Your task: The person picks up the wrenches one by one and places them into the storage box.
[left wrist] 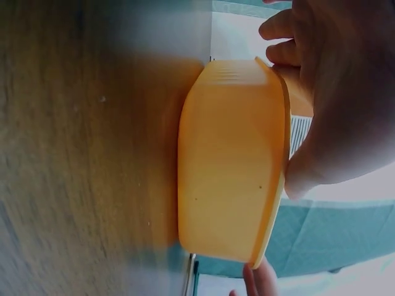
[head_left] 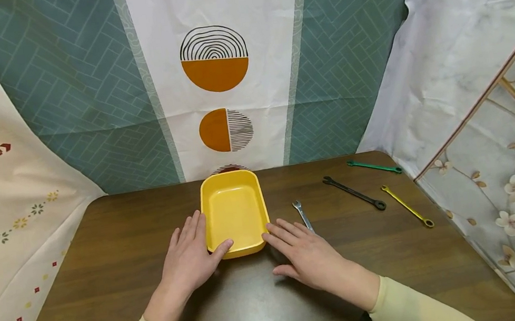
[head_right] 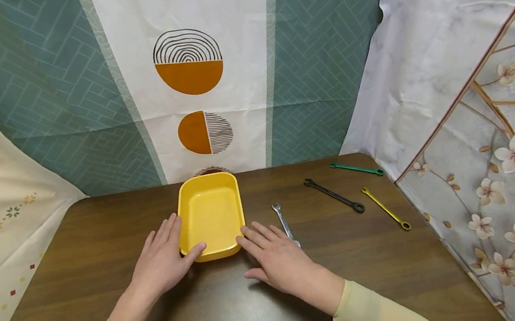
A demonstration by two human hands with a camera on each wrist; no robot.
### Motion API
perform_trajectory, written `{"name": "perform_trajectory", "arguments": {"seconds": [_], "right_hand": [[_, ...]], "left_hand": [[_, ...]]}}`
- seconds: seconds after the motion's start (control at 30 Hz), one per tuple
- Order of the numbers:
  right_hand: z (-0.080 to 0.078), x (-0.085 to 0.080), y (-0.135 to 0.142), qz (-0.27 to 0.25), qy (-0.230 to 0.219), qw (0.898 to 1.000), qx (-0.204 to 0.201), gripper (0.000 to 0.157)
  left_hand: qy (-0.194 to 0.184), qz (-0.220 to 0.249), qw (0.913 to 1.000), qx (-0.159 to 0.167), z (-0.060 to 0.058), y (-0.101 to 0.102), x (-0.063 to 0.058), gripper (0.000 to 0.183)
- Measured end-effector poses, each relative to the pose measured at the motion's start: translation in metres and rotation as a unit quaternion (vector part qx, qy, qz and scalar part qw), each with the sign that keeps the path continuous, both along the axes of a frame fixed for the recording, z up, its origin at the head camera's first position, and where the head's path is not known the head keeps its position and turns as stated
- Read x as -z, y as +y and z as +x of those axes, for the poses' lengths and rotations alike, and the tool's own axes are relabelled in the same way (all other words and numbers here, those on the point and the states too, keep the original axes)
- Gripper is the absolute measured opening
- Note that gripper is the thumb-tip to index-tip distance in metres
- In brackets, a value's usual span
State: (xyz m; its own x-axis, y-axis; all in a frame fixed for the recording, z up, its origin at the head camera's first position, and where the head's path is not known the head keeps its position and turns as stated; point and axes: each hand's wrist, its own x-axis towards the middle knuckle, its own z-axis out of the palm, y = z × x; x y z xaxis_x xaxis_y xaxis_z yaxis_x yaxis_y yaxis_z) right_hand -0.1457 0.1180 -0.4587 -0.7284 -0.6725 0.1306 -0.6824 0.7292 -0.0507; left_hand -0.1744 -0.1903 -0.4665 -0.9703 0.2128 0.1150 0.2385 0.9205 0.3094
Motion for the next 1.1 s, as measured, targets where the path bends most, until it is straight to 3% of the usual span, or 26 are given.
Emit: {"name": "perform_trajectory", "arguments": {"seconds": [0.37,0.9,1.1], "right_hand": [[0.002,-0.004,-0.001,-0.004,-0.015,1.000,0.002,0.076],[0.001,-0.004,0.002,-0.010,-0.028,1.000,0.002,0.077],[-0.004,-0.007,0.009,-0.017,-0.004,1.000,0.013,0.077]], "left_hand": [[-0.034,0.014,0.9988,0.031,-0.002,-0.006,-0.006,0.119],[-0.018,0.012,0.9989,0.041,-0.007,-0.010,-0.004,0.119],[-0.016,0.020,0.9987,0.044,-0.008,-0.008,-0.003,0.119]]}}
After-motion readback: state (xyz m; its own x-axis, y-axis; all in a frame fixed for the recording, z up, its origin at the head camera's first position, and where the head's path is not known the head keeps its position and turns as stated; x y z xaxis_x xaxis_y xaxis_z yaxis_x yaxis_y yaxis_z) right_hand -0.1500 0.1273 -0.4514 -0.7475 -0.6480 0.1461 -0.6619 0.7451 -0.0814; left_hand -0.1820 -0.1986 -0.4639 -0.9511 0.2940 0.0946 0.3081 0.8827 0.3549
